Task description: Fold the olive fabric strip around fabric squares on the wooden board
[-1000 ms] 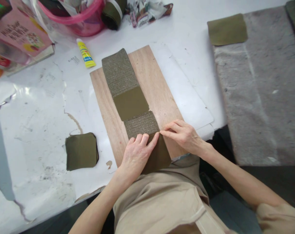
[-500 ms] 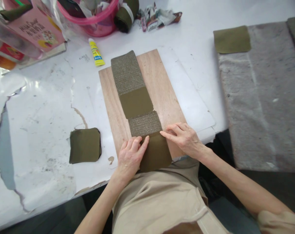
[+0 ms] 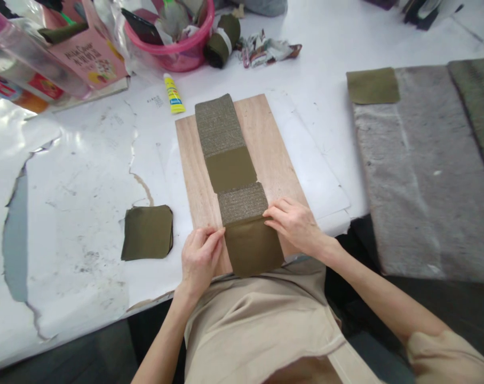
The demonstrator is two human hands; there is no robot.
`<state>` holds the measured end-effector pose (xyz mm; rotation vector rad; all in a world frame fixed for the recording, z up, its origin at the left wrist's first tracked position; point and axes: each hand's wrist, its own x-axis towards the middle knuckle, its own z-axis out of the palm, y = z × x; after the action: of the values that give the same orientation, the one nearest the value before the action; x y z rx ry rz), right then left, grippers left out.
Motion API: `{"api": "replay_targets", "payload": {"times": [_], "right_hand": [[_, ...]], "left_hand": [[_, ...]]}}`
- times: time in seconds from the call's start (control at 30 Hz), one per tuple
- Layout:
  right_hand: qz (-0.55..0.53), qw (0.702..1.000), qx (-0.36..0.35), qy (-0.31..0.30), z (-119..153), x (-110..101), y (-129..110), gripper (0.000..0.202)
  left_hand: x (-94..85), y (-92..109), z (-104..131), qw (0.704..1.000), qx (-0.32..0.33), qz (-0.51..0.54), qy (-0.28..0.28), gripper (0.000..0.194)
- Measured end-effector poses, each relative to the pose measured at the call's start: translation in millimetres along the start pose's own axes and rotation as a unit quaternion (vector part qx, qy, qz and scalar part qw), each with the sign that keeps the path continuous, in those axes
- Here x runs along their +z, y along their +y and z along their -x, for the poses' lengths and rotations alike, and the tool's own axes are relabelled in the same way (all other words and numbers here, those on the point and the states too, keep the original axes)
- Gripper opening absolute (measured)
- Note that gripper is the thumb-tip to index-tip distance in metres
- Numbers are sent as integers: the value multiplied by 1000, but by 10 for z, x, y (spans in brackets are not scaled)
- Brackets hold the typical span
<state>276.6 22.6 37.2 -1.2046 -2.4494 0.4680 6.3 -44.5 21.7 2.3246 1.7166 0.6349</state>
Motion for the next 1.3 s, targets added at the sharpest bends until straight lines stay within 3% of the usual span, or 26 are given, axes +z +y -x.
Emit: {"api": "replay_targets", "payload": {"times": [0.17, 0.33, 0.47, 0.63, 0.8, 0.93, 1.03, 1.17, 1.3], "right_hand": [[49, 995, 7, -83, -193, 1, -79, 12], [0, 989, 33, -143, -278, -62, -60, 12], [-59, 993, 10, -106, -226, -129, -83, 9], [-266, 957, 88, -78, -107, -222, -158, 16], [-265, 946, 165, -92, 1, -98, -38, 28], [-221, 960, 157, -68, 46, 176, 110, 36], [-158, 981, 109, -38, 72, 318, 139, 39], [-99, 992, 75, 1, 88, 381, 95, 41], [-45, 997, 41, 43, 81, 415, 42, 37]], "left_hand": [[61, 58, -47, 1000, 16, -15, 6, 23], [82, 129, -176, 999, 41, -22, 1, 21], [119, 239, -324, 997, 76, -23, -11, 23], [103, 362, -429, 992, 122, 0, -35, 22], [-86, 328, -373, 990, 77, 86, -84, 28], [-273, 144, -263, 980, -16, 192, -50, 24], [-432, -99, -162, 969, -125, 213, 18, 25], [-611, -526, -1, 942, -247, 160, 160, 24], [-599, -972, 170, 908, -341, 24, 243, 24]]}}
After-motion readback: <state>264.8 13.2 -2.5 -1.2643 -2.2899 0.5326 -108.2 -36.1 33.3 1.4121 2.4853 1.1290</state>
